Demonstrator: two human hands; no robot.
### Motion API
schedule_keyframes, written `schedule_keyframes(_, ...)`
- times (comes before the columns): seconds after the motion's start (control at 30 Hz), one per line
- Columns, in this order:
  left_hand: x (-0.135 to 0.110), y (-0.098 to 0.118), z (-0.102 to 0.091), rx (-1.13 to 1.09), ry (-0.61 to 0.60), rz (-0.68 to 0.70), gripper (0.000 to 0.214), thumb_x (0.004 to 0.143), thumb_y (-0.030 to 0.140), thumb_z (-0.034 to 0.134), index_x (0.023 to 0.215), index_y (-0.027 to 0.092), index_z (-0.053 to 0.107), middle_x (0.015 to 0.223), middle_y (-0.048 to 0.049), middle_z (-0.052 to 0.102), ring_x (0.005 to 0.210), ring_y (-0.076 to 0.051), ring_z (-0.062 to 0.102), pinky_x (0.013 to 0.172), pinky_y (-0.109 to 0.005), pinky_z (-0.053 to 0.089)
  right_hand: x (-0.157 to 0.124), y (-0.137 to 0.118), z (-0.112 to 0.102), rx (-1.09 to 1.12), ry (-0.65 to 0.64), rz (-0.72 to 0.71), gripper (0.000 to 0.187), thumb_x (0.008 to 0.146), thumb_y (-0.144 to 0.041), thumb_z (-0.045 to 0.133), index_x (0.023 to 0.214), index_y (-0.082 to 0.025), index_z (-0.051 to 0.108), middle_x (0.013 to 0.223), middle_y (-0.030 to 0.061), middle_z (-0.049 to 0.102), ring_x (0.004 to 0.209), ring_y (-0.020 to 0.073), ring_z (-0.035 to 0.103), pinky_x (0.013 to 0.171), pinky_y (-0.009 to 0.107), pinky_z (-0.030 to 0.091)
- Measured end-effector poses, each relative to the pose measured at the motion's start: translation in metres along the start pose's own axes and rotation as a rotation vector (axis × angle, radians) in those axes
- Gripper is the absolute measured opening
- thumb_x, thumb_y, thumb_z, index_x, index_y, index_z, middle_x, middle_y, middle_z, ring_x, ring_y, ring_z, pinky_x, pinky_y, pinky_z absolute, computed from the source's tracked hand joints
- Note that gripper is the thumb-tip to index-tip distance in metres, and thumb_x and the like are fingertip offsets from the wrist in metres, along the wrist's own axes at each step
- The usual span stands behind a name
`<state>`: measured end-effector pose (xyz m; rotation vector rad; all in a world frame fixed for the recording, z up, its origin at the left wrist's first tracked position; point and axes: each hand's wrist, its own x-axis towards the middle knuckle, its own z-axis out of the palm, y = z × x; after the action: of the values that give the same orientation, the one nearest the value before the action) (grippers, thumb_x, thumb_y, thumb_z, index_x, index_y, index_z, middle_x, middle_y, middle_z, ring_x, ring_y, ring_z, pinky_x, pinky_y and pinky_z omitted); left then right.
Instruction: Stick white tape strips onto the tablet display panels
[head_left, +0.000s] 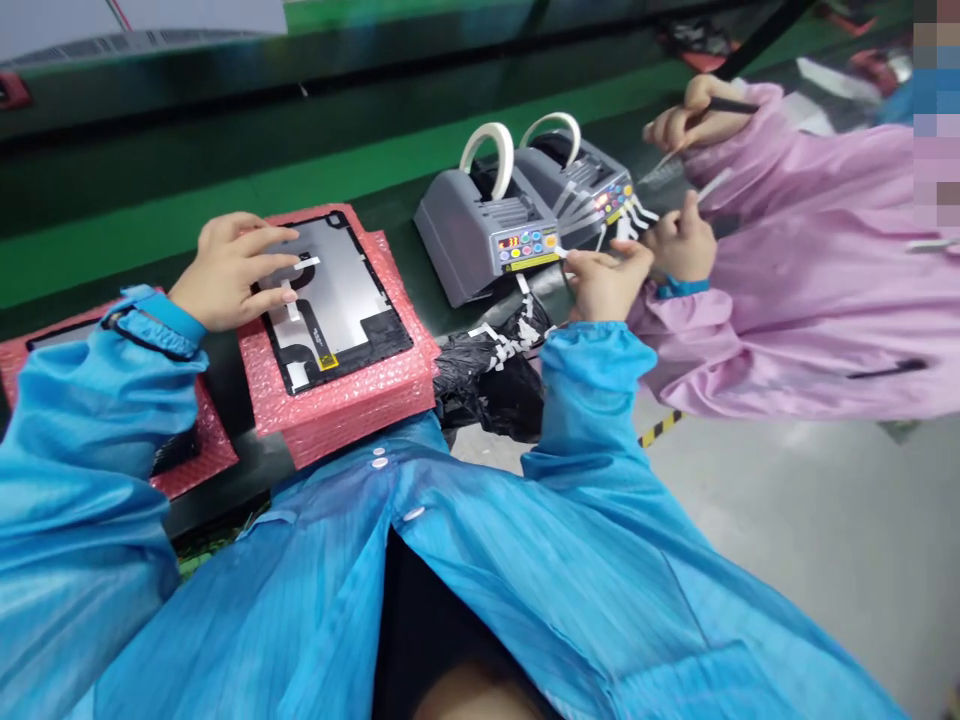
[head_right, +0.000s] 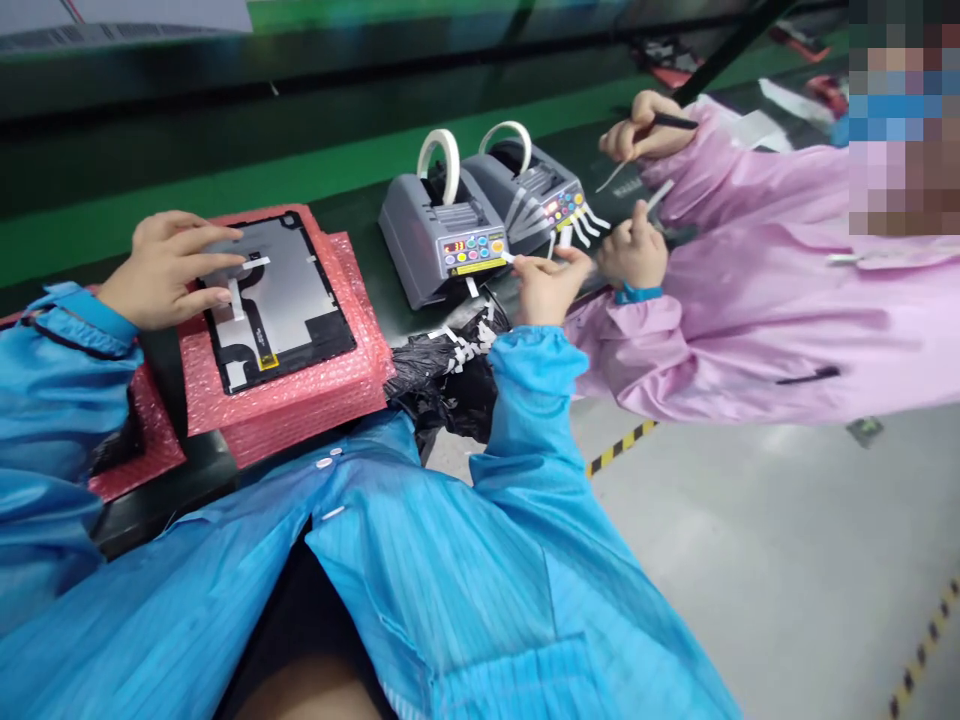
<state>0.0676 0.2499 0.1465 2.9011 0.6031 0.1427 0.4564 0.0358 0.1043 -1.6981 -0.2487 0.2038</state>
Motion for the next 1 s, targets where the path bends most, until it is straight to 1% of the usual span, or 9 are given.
schedule_keyframes(0.13, 0.001, 0.015, -0.006, -0.112, 0.038, -0.051, 0.066, 0.091, 0.073, 0.038, 0.127, 0.024, 0.065, 0.149, 0.0029, 0.052, 0.135, -0.031, 0.038, 0.118, -0.053, 0.024, -0.032, -0.023, 0.004, -0.029, -0.068, -0.371, 0.049, 0.065, -0.005, 0.064, 0.086, -0.031, 0.028, 0.063, -0.0081, 0.054, 0.062, 0.0146, 0.052, 0.067, 0.031, 0.043)
schedule_keyframes(0.2, 0.008, 0.029, -0.008, -0.193, 0.06, -0.102, 0.059, 0.089, 0.069, 0.045, 0.125, 0.027, 0.067, 0.142, 0.0024, 0.059, 0.132, -0.031, 0.042, 0.116, -0.053, 0.027, -0.057, -0.037, 0.014, 0.035, -0.159, -0.523, 0.048, 0.065, -0.013, 0.068, 0.09, -0.03, 0.031, 0.067, -0.006, 0.056, 0.063, 0.016, 0.054, 0.067, 0.033, 0.042)
schedule_keyframes(0.23, 0.013, 0.036, -0.009, -0.242, 0.071, -0.123, 0.056, 0.089, 0.067, 0.047, 0.122, 0.029, 0.069, 0.138, 0.0011, 0.062, 0.129, -0.031, 0.046, 0.114, -0.053, 0.029, -0.071, -0.044, 0.021, 0.082, -0.242, -0.545, 0.048, 0.065, -0.018, 0.07, 0.093, -0.03, 0.032, 0.069, -0.0054, 0.057, 0.064, 0.0159, 0.055, 0.066, 0.033, 0.043)
schedule_keyframes(0.37, 0.034, 0.064, -0.007, -0.435, 0.118, -0.142, 0.045, 0.089, 0.065, 0.051, 0.107, 0.03, 0.073, 0.118, -0.0037, 0.072, 0.112, -0.028, 0.061, 0.106, -0.049, 0.039, -0.112, -0.059, 0.058, 0.133, -0.675, -0.363, 0.05, 0.07, -0.034, 0.076, 0.098, -0.03, 0.035, 0.073, -0.0068, 0.059, 0.067, 0.0132, 0.059, 0.067, 0.03, 0.048)
schedule_keyframes(0.43, 0.041, 0.074, -0.005, -0.503, 0.145, -0.125, 0.045, 0.089, 0.066, 0.053, 0.096, 0.027, 0.074, 0.106, -0.0057, 0.075, 0.105, -0.027, 0.064, 0.099, -0.045, 0.044, -0.122, -0.059, 0.074, 0.078, -0.786, -0.26, 0.052, 0.07, -0.039, 0.08, 0.1, -0.03, 0.037, 0.074, -0.0078, 0.06, 0.069, 0.0122, 0.061, 0.069, 0.029, 0.051)
schedule_keyframes(0.53, 0.046, 0.081, -0.002, -0.573, 0.168, -0.119, 0.048, 0.089, 0.067, 0.055, 0.084, 0.022, 0.071, 0.091, -0.0063, 0.074, 0.095, -0.024, 0.067, 0.089, -0.038, 0.047, -0.127, -0.056, 0.088, 0.077, -0.851, -0.172, 0.057, 0.068, -0.04, 0.084, 0.102, -0.03, 0.039, 0.075, -0.0083, 0.061, 0.071, 0.0112, 0.062, 0.069, 0.027, 0.052)
schedule_keyframes(0.67, 0.048, 0.079, 0.003, -0.585, 0.166, -0.161, 0.044, 0.09, 0.061, 0.059, 0.075, 0.021, 0.068, 0.084, -0.0051, 0.072, 0.091, -0.022, 0.066, 0.085, -0.036, 0.048, -0.125, -0.056, 0.094, 0.109, -0.884, -0.107, 0.059, 0.065, -0.036, 0.086, 0.1, -0.03, 0.039, 0.074, -0.0086, 0.063, 0.072, 0.0116, 0.063, 0.067, 0.026, 0.05)
schedule_keyframes(0.8, 0.048, 0.074, 0.007, -0.575, 0.132, -0.19, 0.038, 0.09, 0.057, 0.06, 0.075, 0.023, 0.067, 0.083, -0.0039, 0.071, 0.092, -0.023, 0.065, 0.085, -0.037, 0.048, -0.117, -0.059, 0.095, 0.073, -0.843, -0.066, 0.054, 0.066, -0.028, 0.085, 0.096, -0.029, 0.04, 0.072, -0.0084, 0.063, 0.075, 0.0122, 0.065, 0.065, 0.025, 0.048)
schedule_keyframes(1.0, 0.052, 0.074, 0.009, -0.586, 0.104, -0.208, 0.035, 0.089, 0.052, 0.061, 0.076, 0.02, 0.069, 0.083, -0.0048, 0.071, 0.09, -0.022, 0.065, 0.085, -0.036, 0.048, -0.113, -0.057, 0.102, 0.048, -0.933, -0.006, 0.057, 0.062, -0.024, 0.088, 0.091, -0.028, 0.039, 0.065, -0.0106, 0.059, 0.07, 0.0113, 0.064, 0.061, 0.025, 0.047)
